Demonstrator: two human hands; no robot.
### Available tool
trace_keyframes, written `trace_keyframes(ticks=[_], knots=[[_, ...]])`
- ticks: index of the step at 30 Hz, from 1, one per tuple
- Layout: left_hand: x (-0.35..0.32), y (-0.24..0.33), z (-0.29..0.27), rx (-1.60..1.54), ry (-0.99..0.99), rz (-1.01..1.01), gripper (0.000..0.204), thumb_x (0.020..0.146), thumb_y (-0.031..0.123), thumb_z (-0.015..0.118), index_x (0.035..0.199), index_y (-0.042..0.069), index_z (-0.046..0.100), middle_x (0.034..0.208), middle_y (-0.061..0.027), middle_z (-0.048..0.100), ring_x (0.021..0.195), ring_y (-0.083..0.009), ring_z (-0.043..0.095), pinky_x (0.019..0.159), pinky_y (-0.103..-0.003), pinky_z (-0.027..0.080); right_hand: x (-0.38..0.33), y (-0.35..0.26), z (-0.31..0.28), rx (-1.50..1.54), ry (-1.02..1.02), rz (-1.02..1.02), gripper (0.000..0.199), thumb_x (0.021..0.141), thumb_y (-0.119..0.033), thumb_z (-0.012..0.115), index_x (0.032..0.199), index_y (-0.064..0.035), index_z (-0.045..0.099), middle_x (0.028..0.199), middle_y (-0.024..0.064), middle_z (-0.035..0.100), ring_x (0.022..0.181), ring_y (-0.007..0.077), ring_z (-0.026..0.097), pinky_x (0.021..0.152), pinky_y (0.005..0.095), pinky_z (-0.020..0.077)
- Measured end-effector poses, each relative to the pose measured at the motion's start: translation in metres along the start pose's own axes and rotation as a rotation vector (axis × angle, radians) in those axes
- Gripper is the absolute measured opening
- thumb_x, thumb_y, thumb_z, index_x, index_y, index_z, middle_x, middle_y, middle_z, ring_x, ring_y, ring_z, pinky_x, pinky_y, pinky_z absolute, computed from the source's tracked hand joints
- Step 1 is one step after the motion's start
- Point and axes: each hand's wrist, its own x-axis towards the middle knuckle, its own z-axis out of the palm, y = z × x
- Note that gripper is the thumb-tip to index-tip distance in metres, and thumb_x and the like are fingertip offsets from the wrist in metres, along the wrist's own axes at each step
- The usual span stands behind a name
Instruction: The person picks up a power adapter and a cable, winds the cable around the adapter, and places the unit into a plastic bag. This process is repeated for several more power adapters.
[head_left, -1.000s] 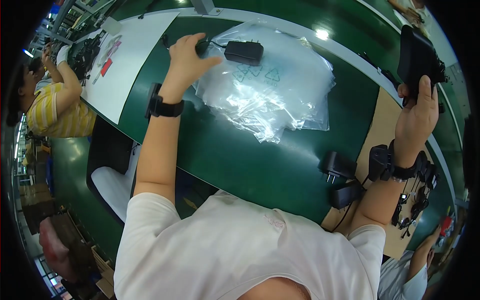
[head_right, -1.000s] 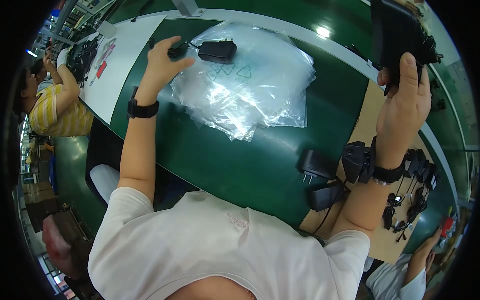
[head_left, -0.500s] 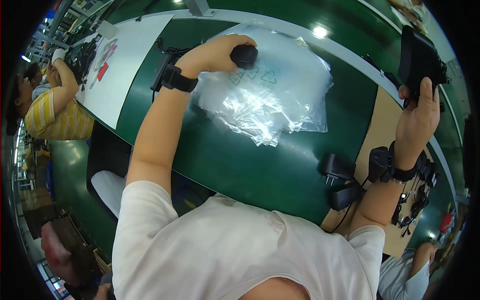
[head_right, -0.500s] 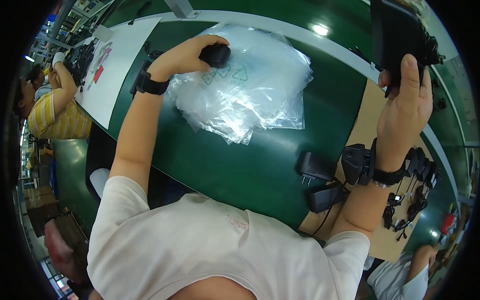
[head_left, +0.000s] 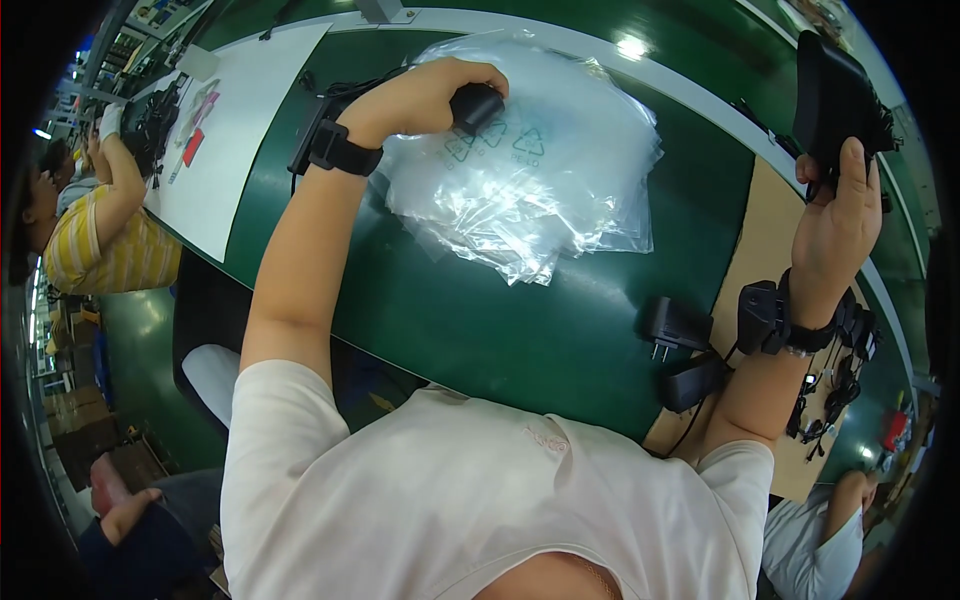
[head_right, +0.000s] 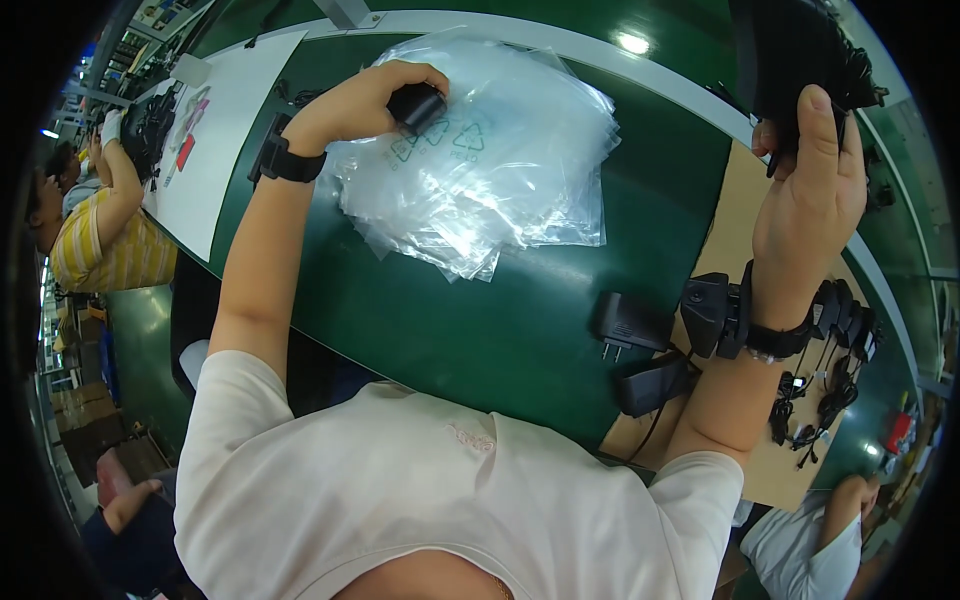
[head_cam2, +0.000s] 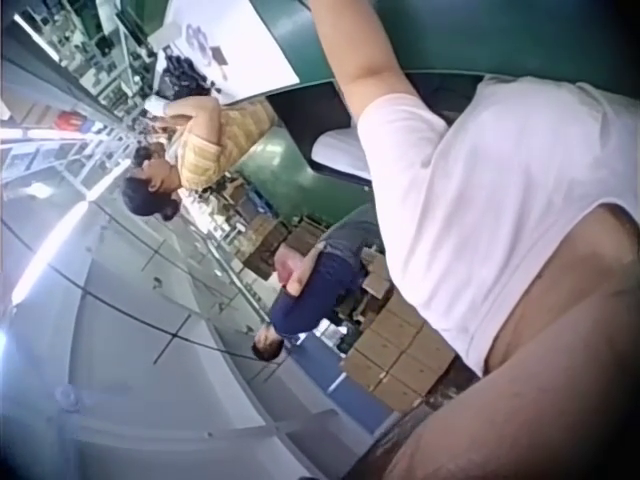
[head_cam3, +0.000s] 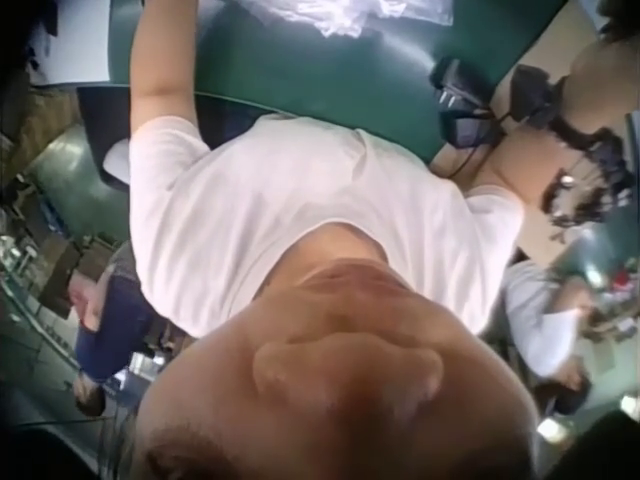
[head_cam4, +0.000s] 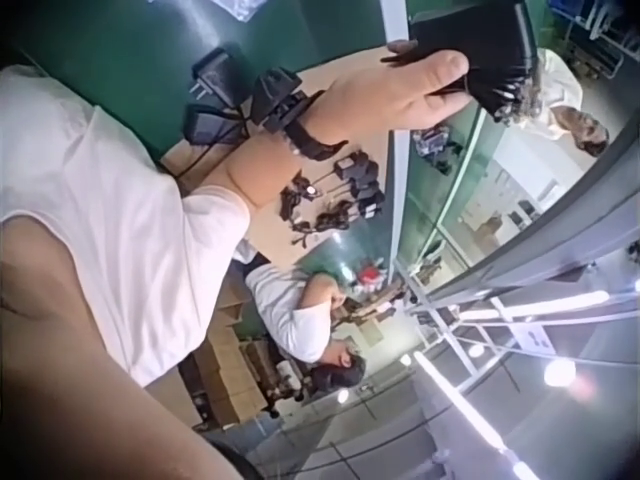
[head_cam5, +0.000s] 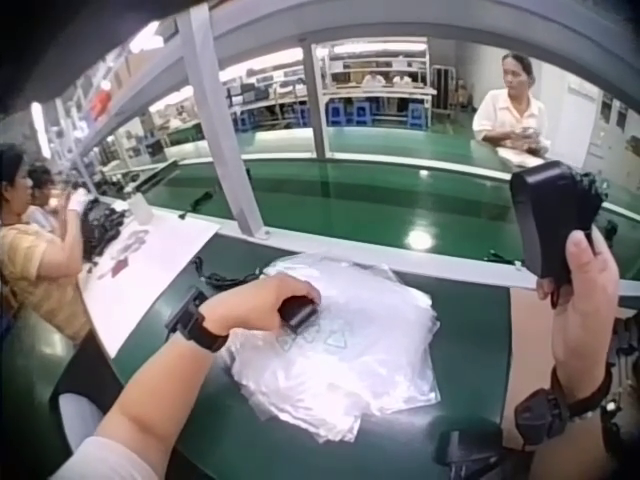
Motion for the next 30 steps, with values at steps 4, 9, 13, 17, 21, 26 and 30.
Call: trace_keyframes(ticks=[4,9,13,17,21,26,30], knots=[[0.002,0.001,0.003,0.128,0.012,0.267,0.043,0.059,-0.015,0.053,0.094,0.010,0.058,0.101,-0.0080,0.060,0.107,-0.0298,0.047,0.090,-0.035,0.039,0.002,0.001,-0.005,-0.069,-0.045,-0.081,0.026,0.087,-0.019,0.054,0.071,0.0013,0.054,0.065,0.0052,0.055,0.058,0.0104,0.048,0.073,0.0227,0.0399],[-0.004,0.008,-0.009,0.342,-0.028,0.358,0.048,0.062,-0.017,0.049,0.100,0.010,0.058,0.130,-0.0046,0.044,0.124,-0.0311,0.031,0.100,-0.038,0.030,0.001,-0.001,-0.002,0.071,-0.031,-0.055,0.021,0.087,-0.017,0.054,0.077,0.0011,0.054,0.067,0.0043,0.053,0.059,0.0103,0.048,0.063,0.0232,0.0409],[-0.011,0.034,-0.020,0.085,0.167,0.254,0.052,0.070,-0.008,0.051,0.118,0.011,0.050,0.134,-0.0078,0.038,0.122,-0.0355,0.033,0.100,-0.039,0.030,0.004,0.003,-0.005,0.015,-0.032,-0.060,0.021,0.087,-0.017,0.054,0.076,0.0008,0.054,0.068,0.0042,0.053,0.059,0.0104,0.048,0.062,0.0227,0.0403],[-0.022,0.051,0.043,0.185,0.454,-0.278,0.082,0.062,0.037,0.074,0.129,0.009,0.035,0.134,-0.0259,0.026,0.120,-0.0428,0.032,0.096,-0.050,0.031,0.004,0.003,-0.002,-0.013,-0.027,-0.047,0.022,0.087,-0.018,0.053,0.077,0.0009,0.054,0.068,0.0045,0.054,0.060,0.0101,0.048,0.061,0.0220,0.0385],[-0.030,0.033,0.056,0.099,0.354,-0.131,0.100,0.050,0.044,0.080,0.131,0.011,0.032,0.135,-0.0301,0.020,0.120,-0.0455,0.030,0.094,-0.052,0.032,0.003,0.002,-0.001,0.037,-0.051,-0.054,0.023,0.087,-0.020,0.054,0.077,0.0007,0.055,0.068,0.0045,0.054,0.061,0.0101,0.048,0.060,0.0220,0.0375],[-0.021,0.011,0.017,-0.115,0.031,0.069,0.078,0.051,0.015,0.077,0.122,0.016,0.047,0.141,-0.0078,0.025,0.125,-0.0306,0.031,0.101,-0.036,0.031,0.001,-0.005,-0.003,0.022,-0.025,-0.054,0.022,0.087,-0.020,0.055,0.078,0.0002,0.054,0.070,0.0037,0.054,0.060,0.0100,0.048,0.059,0.0217,0.0374],[-0.025,0.000,-0.004,-0.104,-0.135,0.099,0.077,0.051,0.009,0.072,0.123,0.017,0.047,0.142,-0.0091,0.024,0.126,-0.0298,0.030,0.103,-0.035,0.027,-0.001,-0.003,0.000,0.111,-0.024,-0.051,0.019,0.086,-0.019,0.056,0.080,-0.0009,0.053,0.069,0.0017,0.052,0.060,0.0097,0.047,0.059,0.0214,0.0372]])
